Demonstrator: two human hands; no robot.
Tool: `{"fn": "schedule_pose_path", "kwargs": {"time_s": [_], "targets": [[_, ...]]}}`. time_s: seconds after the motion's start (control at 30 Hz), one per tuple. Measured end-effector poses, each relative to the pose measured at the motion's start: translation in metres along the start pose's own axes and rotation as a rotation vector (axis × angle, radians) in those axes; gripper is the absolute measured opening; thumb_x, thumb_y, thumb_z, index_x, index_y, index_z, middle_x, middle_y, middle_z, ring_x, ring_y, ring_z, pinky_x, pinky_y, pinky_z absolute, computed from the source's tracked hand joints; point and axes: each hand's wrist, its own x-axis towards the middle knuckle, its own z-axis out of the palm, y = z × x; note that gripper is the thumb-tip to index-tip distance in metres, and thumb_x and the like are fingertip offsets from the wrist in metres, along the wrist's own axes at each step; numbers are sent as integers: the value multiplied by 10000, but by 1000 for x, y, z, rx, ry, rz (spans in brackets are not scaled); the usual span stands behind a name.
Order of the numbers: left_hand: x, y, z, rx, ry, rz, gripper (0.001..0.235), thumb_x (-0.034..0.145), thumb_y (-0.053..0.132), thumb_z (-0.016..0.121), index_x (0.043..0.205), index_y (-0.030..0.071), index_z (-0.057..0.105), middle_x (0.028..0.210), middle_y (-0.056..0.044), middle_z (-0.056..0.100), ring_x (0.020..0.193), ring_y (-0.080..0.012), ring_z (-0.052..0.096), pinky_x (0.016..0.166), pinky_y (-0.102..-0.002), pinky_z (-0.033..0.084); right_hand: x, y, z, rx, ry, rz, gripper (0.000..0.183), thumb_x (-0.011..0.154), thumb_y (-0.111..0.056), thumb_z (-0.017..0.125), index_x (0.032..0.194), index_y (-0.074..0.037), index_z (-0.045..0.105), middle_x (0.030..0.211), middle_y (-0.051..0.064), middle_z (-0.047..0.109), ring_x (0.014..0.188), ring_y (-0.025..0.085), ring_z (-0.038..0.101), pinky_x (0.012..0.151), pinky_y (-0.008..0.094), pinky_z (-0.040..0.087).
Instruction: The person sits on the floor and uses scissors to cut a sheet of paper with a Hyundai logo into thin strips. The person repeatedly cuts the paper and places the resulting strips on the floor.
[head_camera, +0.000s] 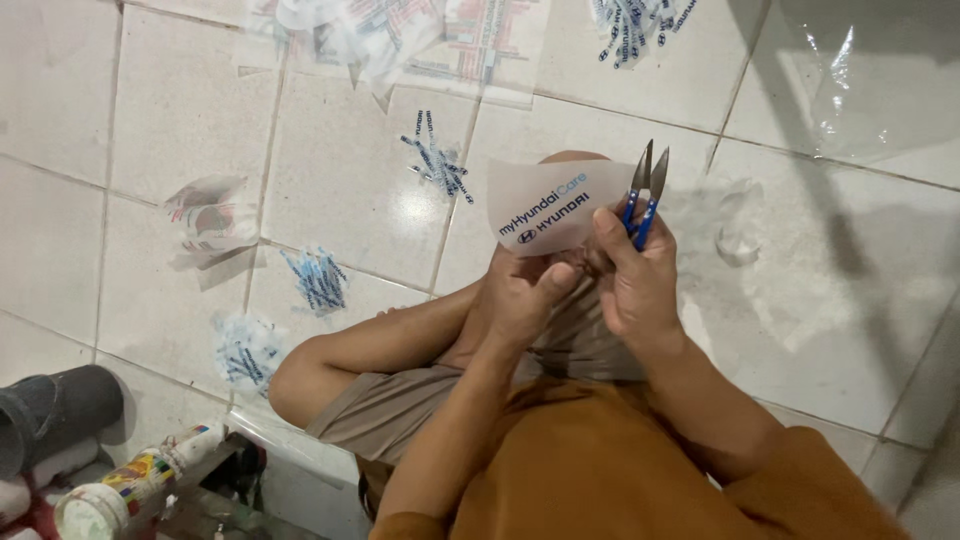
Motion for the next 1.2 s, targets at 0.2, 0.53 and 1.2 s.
{"fn": "schedule_pose_path", "kwargs": {"time_s": [0.2, 0.53, 1.2], "targets": [[-10, -64, -13, 20, 281, 23, 111, 916, 52, 761, 946, -55, 760, 690, -151, 722, 611, -172, 693, 547, -246, 549, -15, -7, -5, -41, -100, 134, 648, 1050, -585, 305, 1118, 1, 574, 651, -28, 335, 549, 30, 260, 505, 161, 275], [-11, -71, -13, -51, 296, -25, 115, 927, 31, 726, 825, -21, 721, 617, -114, 659, 556, -145, 627, 526, -270, 535, -36, 16, -30, -301, -319, 169, 618, 1056, -559, 309, 975, -2, 562, 518, 15, 381, 389, 68, 325, 345, 202, 311], [-18, -52, 17, 185, 285, -97, 155, 888, 73, 778, 741, 51, 733, 601, -50, 667, 596, -89, 610, 600, -252, 527, -41, 15, -37, -399, -163, 142, 553, 1099, -498, 340, 903, -34, 570, 643, 33, 461, 551, 91, 392, 503, 221, 346]]}}
